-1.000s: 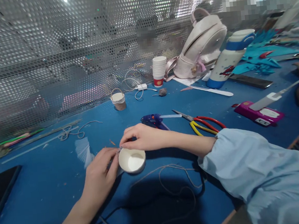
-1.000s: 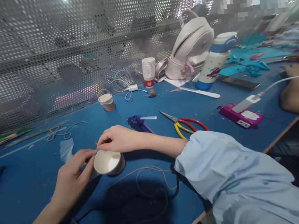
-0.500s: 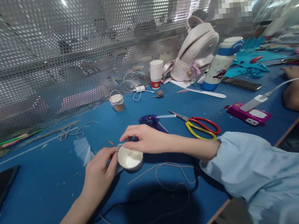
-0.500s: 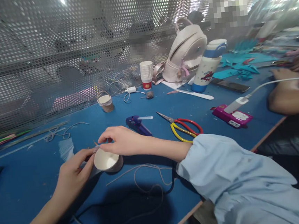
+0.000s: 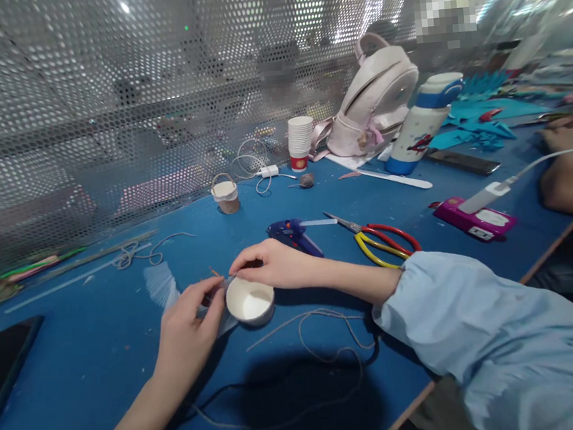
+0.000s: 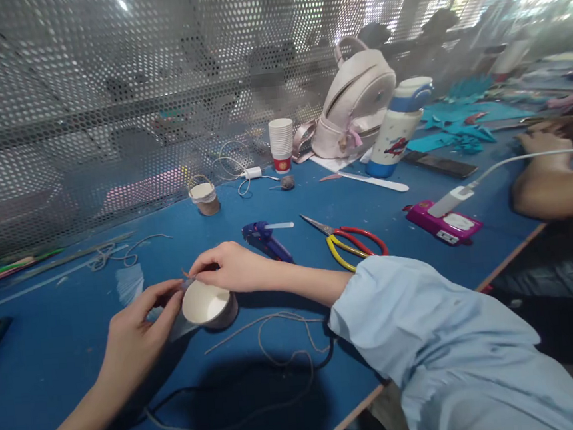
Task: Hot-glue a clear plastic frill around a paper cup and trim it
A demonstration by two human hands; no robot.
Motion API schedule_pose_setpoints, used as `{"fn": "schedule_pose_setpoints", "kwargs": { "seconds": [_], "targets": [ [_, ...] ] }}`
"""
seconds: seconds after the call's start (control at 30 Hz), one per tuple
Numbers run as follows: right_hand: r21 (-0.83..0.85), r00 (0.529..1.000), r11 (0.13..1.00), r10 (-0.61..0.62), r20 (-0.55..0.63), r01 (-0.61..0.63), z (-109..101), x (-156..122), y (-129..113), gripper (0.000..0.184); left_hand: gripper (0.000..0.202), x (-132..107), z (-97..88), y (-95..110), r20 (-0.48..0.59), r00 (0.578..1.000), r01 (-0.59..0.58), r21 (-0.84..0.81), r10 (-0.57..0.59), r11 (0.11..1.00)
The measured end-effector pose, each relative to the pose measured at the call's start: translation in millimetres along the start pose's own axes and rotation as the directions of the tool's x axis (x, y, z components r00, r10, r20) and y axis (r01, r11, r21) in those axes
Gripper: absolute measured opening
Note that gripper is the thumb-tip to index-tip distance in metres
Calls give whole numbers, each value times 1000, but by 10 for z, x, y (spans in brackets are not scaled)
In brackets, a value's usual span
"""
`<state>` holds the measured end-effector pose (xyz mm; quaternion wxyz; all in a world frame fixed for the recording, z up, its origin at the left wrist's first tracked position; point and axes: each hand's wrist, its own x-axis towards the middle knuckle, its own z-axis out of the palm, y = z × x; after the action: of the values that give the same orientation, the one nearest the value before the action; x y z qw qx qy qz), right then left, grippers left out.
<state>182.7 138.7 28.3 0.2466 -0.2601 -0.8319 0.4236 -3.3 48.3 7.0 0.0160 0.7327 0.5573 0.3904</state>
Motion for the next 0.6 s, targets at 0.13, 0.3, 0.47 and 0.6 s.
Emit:
{"fn": "schedule_pose_setpoints", "kwargs": {
  "seconds": [0.13, 0.3, 0.47, 0.6],
  "targets": [
    [-1, 993, 999, 42, -112, -42, -31, -85, -65, 21, 15, -34, 28, -19, -71, 994, 79, -28, -81, 996],
    [-193, 968, 980, 4, -250, -54, -213, -528, -130, 14, 15, -37, 26, -11, -20, 999, 33, -12, -33, 999],
    [-583, 869, 661, 235, -436, -472, -479, -799, 41, 41, 21, -17, 17, 9, -8, 996, 88, 6, -88, 996],
    [-485, 880, 750, 281, -382, -450, -582, -613, 265, 30, 24, -11, 10, 35, 12, 990, 143, 6, -143, 990]
  ]
}}
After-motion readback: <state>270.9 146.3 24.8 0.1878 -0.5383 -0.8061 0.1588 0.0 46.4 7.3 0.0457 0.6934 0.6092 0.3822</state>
